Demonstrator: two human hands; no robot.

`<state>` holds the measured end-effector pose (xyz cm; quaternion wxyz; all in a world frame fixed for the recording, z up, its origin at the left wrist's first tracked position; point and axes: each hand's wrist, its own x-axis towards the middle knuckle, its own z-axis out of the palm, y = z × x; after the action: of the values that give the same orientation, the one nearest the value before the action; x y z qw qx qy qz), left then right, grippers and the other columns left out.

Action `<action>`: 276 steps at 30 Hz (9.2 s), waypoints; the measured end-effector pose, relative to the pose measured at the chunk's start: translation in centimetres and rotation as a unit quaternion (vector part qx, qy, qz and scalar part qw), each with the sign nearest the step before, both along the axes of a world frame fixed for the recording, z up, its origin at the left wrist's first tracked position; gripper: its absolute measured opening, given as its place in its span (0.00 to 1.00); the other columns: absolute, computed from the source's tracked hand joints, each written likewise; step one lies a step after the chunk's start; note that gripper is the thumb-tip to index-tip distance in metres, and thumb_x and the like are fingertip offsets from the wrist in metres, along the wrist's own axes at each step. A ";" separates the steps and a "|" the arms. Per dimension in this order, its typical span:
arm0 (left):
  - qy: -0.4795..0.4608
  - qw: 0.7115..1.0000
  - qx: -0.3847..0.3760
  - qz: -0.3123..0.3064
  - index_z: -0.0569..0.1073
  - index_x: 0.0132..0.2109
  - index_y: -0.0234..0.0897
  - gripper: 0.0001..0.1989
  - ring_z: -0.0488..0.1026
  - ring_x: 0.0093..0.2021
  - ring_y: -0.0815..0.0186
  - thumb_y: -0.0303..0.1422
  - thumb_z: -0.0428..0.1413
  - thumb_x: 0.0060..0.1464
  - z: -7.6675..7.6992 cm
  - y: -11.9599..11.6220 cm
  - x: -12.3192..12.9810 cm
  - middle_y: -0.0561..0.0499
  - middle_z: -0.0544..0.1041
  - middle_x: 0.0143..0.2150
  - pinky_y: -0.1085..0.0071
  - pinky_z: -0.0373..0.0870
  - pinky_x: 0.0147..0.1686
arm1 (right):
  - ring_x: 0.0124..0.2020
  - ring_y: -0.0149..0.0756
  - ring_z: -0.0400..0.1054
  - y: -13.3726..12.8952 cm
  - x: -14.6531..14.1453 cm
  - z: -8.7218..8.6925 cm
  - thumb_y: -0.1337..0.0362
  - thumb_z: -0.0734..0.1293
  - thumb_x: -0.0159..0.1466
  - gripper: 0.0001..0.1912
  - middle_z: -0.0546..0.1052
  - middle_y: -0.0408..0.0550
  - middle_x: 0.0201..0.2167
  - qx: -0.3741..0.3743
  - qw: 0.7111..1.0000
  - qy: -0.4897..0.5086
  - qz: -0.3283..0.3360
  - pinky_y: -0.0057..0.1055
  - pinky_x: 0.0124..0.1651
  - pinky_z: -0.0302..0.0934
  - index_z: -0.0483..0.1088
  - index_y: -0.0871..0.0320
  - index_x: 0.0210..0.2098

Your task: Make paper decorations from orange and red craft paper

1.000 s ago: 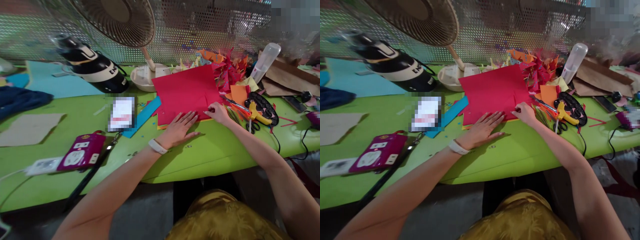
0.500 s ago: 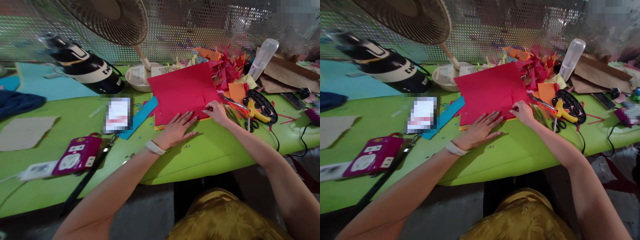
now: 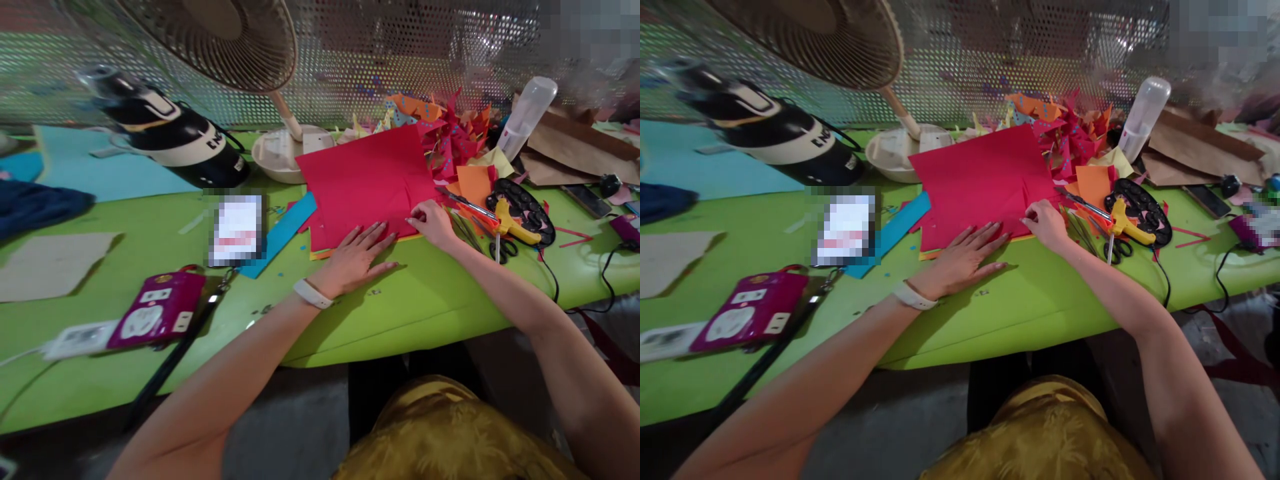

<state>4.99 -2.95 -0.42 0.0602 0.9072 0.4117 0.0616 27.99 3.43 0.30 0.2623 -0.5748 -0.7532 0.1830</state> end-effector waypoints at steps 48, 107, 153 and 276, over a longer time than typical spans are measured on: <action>0.004 1.000 -0.004 0.008 0.54 0.71 0.39 0.37 0.45 0.74 0.56 0.56 0.39 0.65 0.3 0.1 0.7 0.41 0.50 0.74 0.55 0.37 0.70 | 0.17 0.29 0.70 1.4 -1.2 4.2 0.67 0.76 0.55 0.13 0.73 0.42 0.11 -0.371 0.923 0.044 0.088 0.19 0.17 0.52 0.70 0.60 0.20; -0.082 0.897 -0.374 0.223 0.73 0.18 0.35 0.27 0.68 0.20 0.67 0.55 0.64 0.44 4.8 6.4 1.6 0.47 0.72 0.16 0.71 0.64 0.26 | 0.17 0.26 0.70 1.8 0.8 3.8 0.61 0.79 0.53 0.18 0.73 0.42 0.14 -0.383 0.919 0.022 0.095 0.18 0.19 0.58 0.68 0.62 0.19; 0.048 0.995 0.049 0.078 0.50 0.73 0.38 0.36 0.40 0.74 0.55 0.54 0.36 0.66 0.4 0.6 -0.1 0.44 0.49 0.74 0.49 0.28 0.69 | 0.53 0.48 0.66 -2.3 10.1 4.7 0.63 0.60 0.67 0.19 0.75 0.56 0.48 0.139 0.977 -0.158 -0.035 0.41 0.57 0.60 0.72 0.58 0.55; -0.228 0.943 -0.117 0.214 0.72 0.45 0.38 0.12 0.73 0.36 0.64 0.40 0.55 0.57 1.4 4.1 -6.7 0.46 0.76 0.37 0.66 0.71 0.37 | 0.47 0.43 0.68 -2.1 4.1 1.2 0.67 0.63 0.67 0.18 0.74 0.51 0.45 0.043 0.968 -0.090 0.230 0.43 0.52 0.62 0.74 0.49 0.54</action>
<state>-1.74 1.18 0.96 0.2431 0.7463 0.5756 0.2294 32.12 1.32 1.47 0.1686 -0.3885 -0.8929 0.1529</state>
